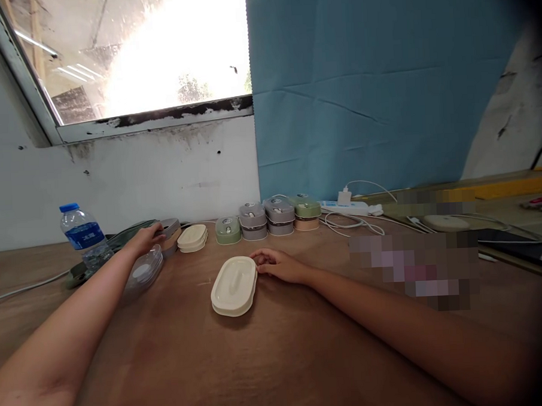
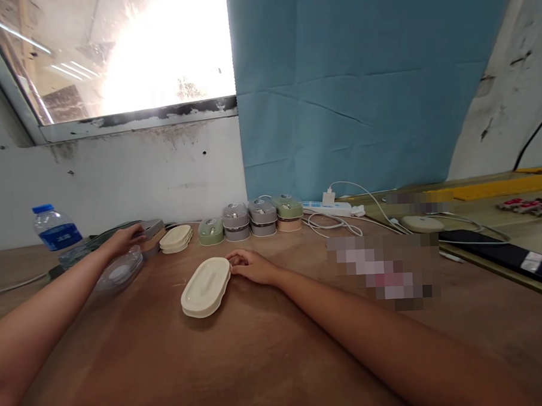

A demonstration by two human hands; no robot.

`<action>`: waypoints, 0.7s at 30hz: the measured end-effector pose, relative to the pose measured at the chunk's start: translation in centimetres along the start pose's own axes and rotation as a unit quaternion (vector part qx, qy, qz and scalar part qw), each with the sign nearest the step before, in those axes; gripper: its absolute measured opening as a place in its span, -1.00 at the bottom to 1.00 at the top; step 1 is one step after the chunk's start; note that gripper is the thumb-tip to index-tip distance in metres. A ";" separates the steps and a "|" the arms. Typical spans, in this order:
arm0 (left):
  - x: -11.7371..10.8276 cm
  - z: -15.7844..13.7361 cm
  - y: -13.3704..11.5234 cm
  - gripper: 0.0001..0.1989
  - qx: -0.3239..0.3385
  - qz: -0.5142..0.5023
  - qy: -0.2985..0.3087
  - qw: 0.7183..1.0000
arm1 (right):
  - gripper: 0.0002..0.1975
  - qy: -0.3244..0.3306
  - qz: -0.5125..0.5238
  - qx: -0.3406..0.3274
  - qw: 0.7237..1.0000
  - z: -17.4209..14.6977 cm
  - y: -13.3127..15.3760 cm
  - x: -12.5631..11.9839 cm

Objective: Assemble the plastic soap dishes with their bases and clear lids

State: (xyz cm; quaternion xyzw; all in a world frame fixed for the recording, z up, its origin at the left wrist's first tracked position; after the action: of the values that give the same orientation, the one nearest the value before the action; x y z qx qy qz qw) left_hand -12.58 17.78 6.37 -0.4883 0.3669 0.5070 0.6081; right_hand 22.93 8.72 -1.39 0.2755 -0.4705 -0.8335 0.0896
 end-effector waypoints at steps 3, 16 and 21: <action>0.2 0.0 0.2 -0.71 -0.004 -0.004 0.004 1.000 | -0.70 0.000 -0.001 -0.001 1.000 0.0 0.0 0.0; -1.6 -2.6 -3.6 -0.56 -0.003 -0.057 -0.077 0.995 | -0.71 0.006 -0.019 -0.006 1.000 -0.1 0.3 0.0; -1.2 -13.0 -12.4 -0.70 0.153 -0.157 0.026 0.975 | -0.70 0.005 -0.027 -0.009 1.000 0.0 0.0 0.0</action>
State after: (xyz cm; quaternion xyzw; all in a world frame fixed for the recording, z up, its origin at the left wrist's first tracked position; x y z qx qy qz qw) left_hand -0.14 4.76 6.95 -0.4542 0.3749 0.3301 0.7377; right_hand 22.93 8.68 -1.36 0.2916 -0.4547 -0.8385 0.0717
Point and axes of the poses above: each hand's wrist, its own z-axis towards the middle knuckle, its own x-axis out of the palm, y = z × x, the point moved 4 cm from there along z, towards the middle knuckle, and after that the axes turned 14 degrees about -x, right-handed, at the moved point
